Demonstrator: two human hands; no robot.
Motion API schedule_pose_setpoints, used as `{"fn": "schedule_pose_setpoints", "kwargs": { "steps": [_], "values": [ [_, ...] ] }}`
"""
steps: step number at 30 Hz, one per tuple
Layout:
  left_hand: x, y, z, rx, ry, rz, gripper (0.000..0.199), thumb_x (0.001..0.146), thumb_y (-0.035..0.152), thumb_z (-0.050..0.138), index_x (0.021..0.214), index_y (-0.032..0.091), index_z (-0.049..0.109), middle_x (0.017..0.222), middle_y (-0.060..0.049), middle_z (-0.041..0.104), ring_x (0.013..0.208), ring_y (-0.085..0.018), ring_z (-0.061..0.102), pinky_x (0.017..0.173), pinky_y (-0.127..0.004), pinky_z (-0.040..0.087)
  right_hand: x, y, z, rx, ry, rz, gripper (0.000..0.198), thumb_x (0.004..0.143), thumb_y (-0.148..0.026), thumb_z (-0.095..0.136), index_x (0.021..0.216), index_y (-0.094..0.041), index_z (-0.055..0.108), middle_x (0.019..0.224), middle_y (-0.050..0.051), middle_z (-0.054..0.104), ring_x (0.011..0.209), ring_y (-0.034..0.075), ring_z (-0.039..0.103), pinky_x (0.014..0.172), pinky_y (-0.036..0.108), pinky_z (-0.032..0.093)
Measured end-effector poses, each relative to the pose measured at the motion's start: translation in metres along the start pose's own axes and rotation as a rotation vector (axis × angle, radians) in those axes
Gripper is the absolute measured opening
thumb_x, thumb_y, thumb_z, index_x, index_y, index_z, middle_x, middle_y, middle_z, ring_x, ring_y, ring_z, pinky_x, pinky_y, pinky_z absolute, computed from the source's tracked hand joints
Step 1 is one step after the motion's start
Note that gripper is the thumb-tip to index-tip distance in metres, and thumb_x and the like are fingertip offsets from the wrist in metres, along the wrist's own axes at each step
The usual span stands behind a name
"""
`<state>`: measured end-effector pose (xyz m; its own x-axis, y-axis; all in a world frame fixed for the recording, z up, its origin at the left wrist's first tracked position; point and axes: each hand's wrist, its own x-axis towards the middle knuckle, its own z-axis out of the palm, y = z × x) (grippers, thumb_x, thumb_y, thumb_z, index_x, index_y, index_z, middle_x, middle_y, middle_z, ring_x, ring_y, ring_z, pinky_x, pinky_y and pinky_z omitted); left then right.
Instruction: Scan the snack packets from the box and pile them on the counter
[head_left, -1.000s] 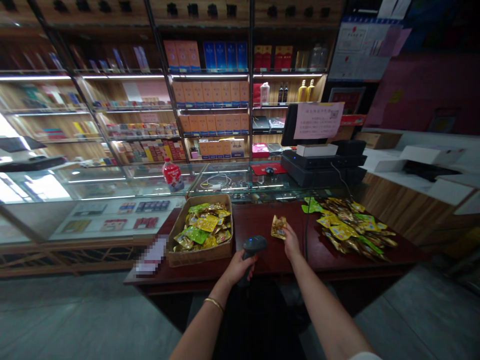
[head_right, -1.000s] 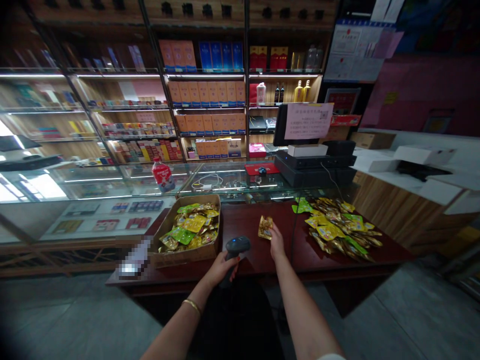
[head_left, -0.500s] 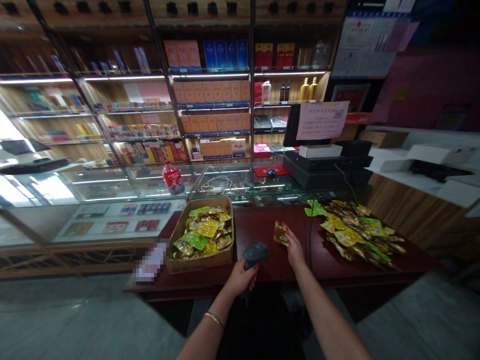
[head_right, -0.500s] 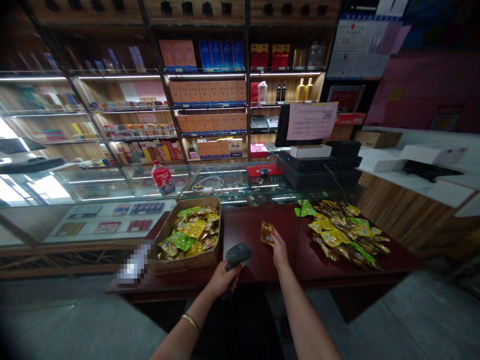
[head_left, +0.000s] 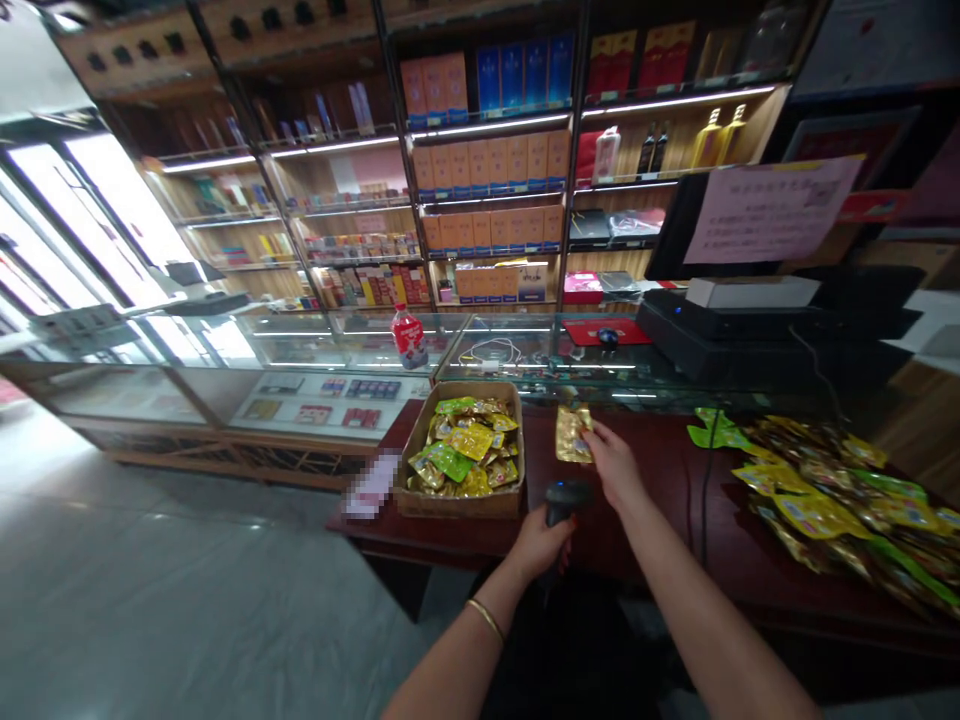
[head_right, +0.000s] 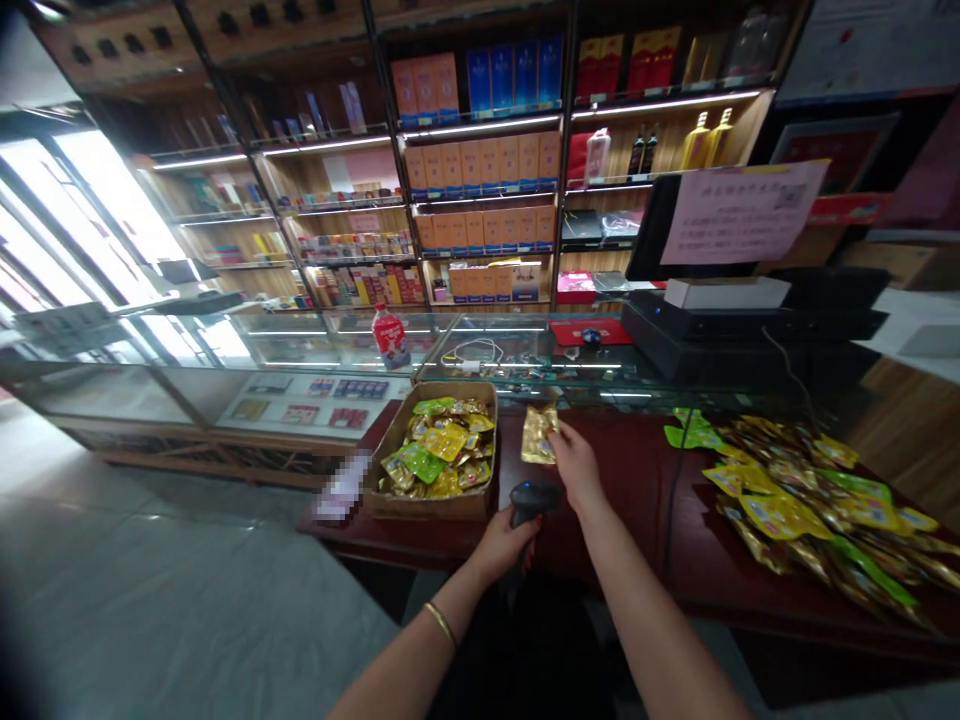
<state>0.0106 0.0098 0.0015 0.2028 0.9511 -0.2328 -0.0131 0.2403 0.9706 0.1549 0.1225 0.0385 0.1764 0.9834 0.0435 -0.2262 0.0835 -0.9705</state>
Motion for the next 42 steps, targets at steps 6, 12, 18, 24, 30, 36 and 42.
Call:
{"fn": "schedule_pose_setpoints", "kwargs": {
  "steps": [6, 12, 18, 24, 30, 36, 42],
  "values": [
    [-0.005, -0.001, -0.001, -0.009, -0.006, -0.003, 0.046, 0.076, 0.058, 0.074, 0.091, 0.017, 0.056, 0.053, 0.005, 0.057, 0.035, -0.01, 0.049, 0.036, -0.021, 0.039, 0.017, 0.016, 0.101, -0.039, -0.296, 0.047, 0.028, 0.098, -0.036, 0.066, 0.118, -0.017, 0.066, 0.113, 0.005, 0.07, 0.09, 0.019, 0.071, 0.077, 0.036, 0.061],
    [-0.006, -0.002, -0.004, 0.035, 0.019, 0.016, 0.052, 0.076, 0.062, 0.071, 0.099, 0.017, 0.058, 0.056, 0.005, 0.056, 0.038, -0.011, 0.05, 0.035, -0.02, 0.038, 0.047, 0.019, -0.005, -0.281, 0.048, -0.052, 0.03, 0.098, -0.036, 0.065, 0.124, -0.02, 0.064, 0.126, 0.008, 0.066, 0.104, 0.022, 0.068, 0.088, 0.043, 0.059],
    [0.001, -0.007, -0.007, 0.08, 0.008, -0.01, 0.061, 0.072, 0.07, 0.071, 0.101, 0.017, 0.059, 0.056, 0.004, 0.056, 0.038, -0.012, 0.051, 0.033, -0.02, 0.037, 0.082, -0.004, -0.131, -0.645, 0.505, -0.102, 0.04, 0.097, -0.036, 0.066, 0.133, -0.022, 0.059, 0.143, 0.01, 0.057, 0.122, 0.028, 0.06, 0.101, 0.053, 0.052],
    [0.005, -0.009, -0.009, 0.08, 0.028, -0.026, 0.062, 0.069, 0.075, 0.07, 0.094, 0.02, 0.057, 0.054, 0.004, 0.056, 0.036, -0.012, 0.05, 0.032, -0.021, 0.037, 0.104, -0.006, -0.15, -0.856, 0.541, -0.09, 0.042, 0.096, -0.036, 0.067, 0.134, -0.02, 0.059, 0.143, 0.01, 0.057, 0.125, 0.03, 0.059, 0.104, 0.056, 0.049],
    [-0.002, 0.005, -0.007, 0.075, 0.053, -0.013, 0.066, 0.064, 0.078, 0.071, 0.088, 0.018, 0.057, 0.053, 0.004, 0.056, 0.036, -0.012, 0.05, 0.032, -0.021, 0.039, -0.005, 0.038, -0.091, -0.979, 0.248, -0.297, 0.026, 0.086, -0.033, 0.076, 0.111, -0.024, 0.074, 0.134, 0.011, 0.069, 0.134, 0.033, 0.054, 0.122, 0.064, 0.011],
    [-0.006, 0.01, -0.007, 0.049, 0.035, 0.008, 0.065, 0.064, 0.077, 0.072, 0.086, 0.017, 0.057, 0.052, 0.004, 0.056, 0.037, -0.012, 0.05, 0.033, -0.021, 0.039, -0.078, 0.041, -0.075, -1.033, 0.147, -0.377, 0.022, 0.093, -0.032, 0.057, 0.108, -0.027, 0.073, 0.103, 0.006, 0.079, 0.1, 0.025, 0.07, 0.113, 0.05, 0.033],
    [-0.007, 0.011, -0.008, 0.057, 0.019, 0.041, 0.06, 0.066, 0.071, 0.074, 0.086, 0.017, 0.059, 0.053, 0.004, 0.057, 0.037, -0.012, 0.051, 0.033, -0.021, 0.04, -0.061, 0.041, -0.077, -1.131, 0.35, -0.269, 0.067, 0.084, -0.047, 0.068, 0.138, -0.01, 0.056, 0.148, 0.029, 0.052, 0.143, 0.045, 0.039, 0.115, 0.066, 0.021]
  ]
}}
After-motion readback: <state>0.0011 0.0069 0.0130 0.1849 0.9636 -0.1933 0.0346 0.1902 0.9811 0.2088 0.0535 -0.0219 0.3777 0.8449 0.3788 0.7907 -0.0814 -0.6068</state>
